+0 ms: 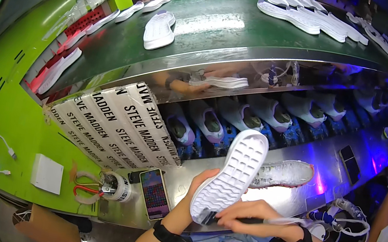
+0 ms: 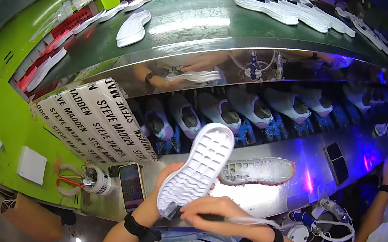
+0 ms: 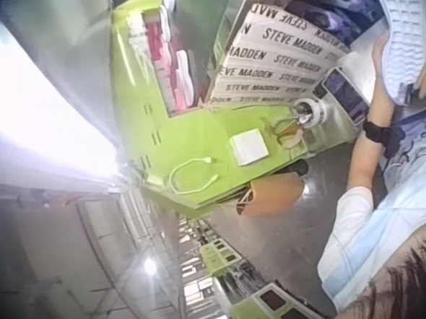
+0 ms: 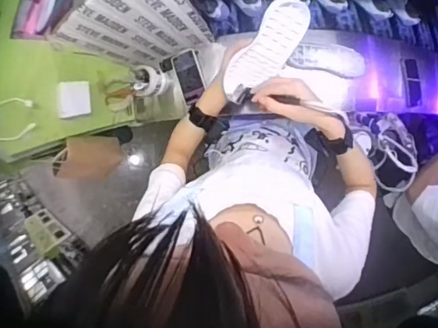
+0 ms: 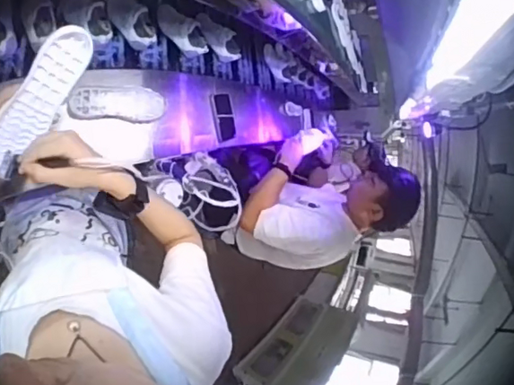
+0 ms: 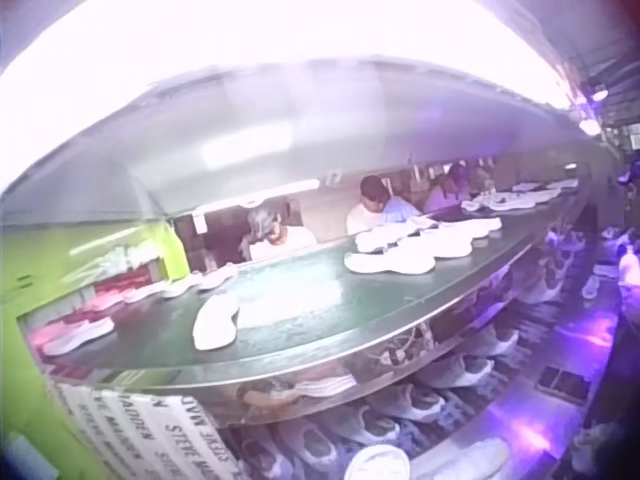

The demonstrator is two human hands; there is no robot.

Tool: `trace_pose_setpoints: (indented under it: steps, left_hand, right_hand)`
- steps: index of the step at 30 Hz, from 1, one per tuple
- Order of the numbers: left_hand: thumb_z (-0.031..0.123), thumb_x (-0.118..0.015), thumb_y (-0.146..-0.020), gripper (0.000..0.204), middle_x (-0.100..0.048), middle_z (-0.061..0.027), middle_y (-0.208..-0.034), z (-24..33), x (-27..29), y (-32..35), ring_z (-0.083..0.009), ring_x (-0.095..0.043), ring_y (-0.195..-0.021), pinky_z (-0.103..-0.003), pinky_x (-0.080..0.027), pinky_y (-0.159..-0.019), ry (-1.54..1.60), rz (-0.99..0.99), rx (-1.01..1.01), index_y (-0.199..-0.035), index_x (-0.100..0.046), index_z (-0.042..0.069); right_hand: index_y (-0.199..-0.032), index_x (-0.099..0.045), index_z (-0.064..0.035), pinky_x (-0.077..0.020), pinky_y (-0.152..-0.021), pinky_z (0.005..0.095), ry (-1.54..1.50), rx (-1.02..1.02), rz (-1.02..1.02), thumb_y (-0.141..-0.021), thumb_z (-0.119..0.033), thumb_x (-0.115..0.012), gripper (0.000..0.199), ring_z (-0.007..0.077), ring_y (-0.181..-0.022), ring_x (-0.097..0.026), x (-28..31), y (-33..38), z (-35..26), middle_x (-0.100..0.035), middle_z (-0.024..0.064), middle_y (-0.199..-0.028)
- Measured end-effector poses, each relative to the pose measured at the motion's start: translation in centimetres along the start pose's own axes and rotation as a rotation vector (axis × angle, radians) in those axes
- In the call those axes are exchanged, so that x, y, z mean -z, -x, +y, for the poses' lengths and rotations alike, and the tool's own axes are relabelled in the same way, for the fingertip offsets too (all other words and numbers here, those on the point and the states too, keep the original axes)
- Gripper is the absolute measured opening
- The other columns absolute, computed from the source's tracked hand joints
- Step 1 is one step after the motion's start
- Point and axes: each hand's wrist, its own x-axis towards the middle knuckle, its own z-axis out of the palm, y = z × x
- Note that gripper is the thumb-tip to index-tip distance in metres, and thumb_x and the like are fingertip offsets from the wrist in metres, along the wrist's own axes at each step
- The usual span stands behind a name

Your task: The person cleans the soles of white sneakers using a brush. They repeatedly pick up a shoe from a green counter, scrub the bottom surface, and place it back down. The task is performed in a repetitive cycle throughout the video.

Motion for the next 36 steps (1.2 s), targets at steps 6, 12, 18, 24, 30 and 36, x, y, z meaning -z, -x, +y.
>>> trace_pose_setpoints:
  steps: [6,12,18,24,30,36]
  left_hand:
    - [0.016,-0.044,-0.089,0.037,-0.052,-0.0144,-0.121,-1.3,-2.5,1.9,-0.0227,-0.051,-0.110,-0.032,-0.040,-0.097,-0.379,0.111,0.038,-0.122,-0.049,-0.001]
    - [0.006,-0.046,-0.089,0.039,-0.045,-0.0084,-0.131,0.1,-7.4,4.9,-0.0170,-0.043,-0.121,-0.029,-0.034,-0.102,-1.139,0.030,-0.260,-0.128,-0.046,0.004]
    - [0.006,-0.039,-0.091,0.038,-0.045,-0.0098,-0.130,0.2,-6.1,4.7,-0.0189,-0.043,-0.122,-0.029,-0.034,-0.101,-1.098,-0.073,-0.207,-0.127,-0.047,0.003]
    - [0.021,-0.054,-0.089,0.039,-0.062,-0.0111,-0.106,-1.0,-4.2,0.9,-0.0186,-0.061,-0.095,-0.028,-0.046,-0.086,-0.664,0.308,0.294,-0.121,-0.054,0.000]
    - [0.025,-0.054,-0.090,0.035,-0.065,-0.0098,-0.098,5.6,-8.1,4.0,-0.0181,-0.065,-0.081,-0.030,-0.053,-0.071,-0.312,0.008,-0.440,-0.114,-0.057,-0.001]
    - [0.017,-0.046,-0.092,0.038,-0.055,-0.0211,-0.118,20.6,-13.7,9.8,-0.0263,-0.061,-0.092,-0.025,-0.053,-0.064,-0.383,0.061,-0.682,-0.123,-0.047,-0.006]
  right_hand:
    - [-0.088,-0.066,0.0002,-0.0506,-0.075,0.0292,0.098,0.068,0.060,-0.082,-0.010,-0.061,0.013,0.0215,-0.079,-0.065,0.5,0.4,-2.0,-0.067,0.0109,-0.087]
    - [-0.093,-0.065,0.0002,-0.0502,-0.077,0.0293,0.125,-0.032,-0.083,-0.083,-0.009,-0.060,0.015,0.0244,-0.084,-0.065,1.1,1.1,-1.8,-0.067,0.0110,-0.091]
    - [-0.090,-0.068,0.0006,-0.0502,-0.079,0.0306,-0.041,-0.334,-0.095,-0.083,-0.009,-0.061,0.014,0.0204,-0.088,-0.065,3.0,3.7,-1.4,-0.066,0.0136,-0.097]
    - [-0.079,-0.068,0.0030,-0.0516,-0.067,0.0291,0.191,-0.493,0.132,-0.080,-0.008,-0.060,0.013,0.0188,-0.073,-0.067,4.5,6.5,-1.2,-0.068,0.0139,-0.081]
    - [-0.078,-0.067,0.0038,-0.0545,-0.065,0.0318,-0.223,0.066,0.467,-0.083,-0.020,-0.063,0.024,0.0258,-0.072,-0.067,2.2,3.7,-5.6,-0.066,0.0213,-0.086]
    - [-0.099,-0.056,0.0020,-0.0546,-0.060,0.0335,-0.350,0.227,0.726,-0.074,-0.002,-0.068,0.027,0.0252,-0.071,-0.065,2.9,4.5,-3.1,-0.058,0.0230,-0.106]
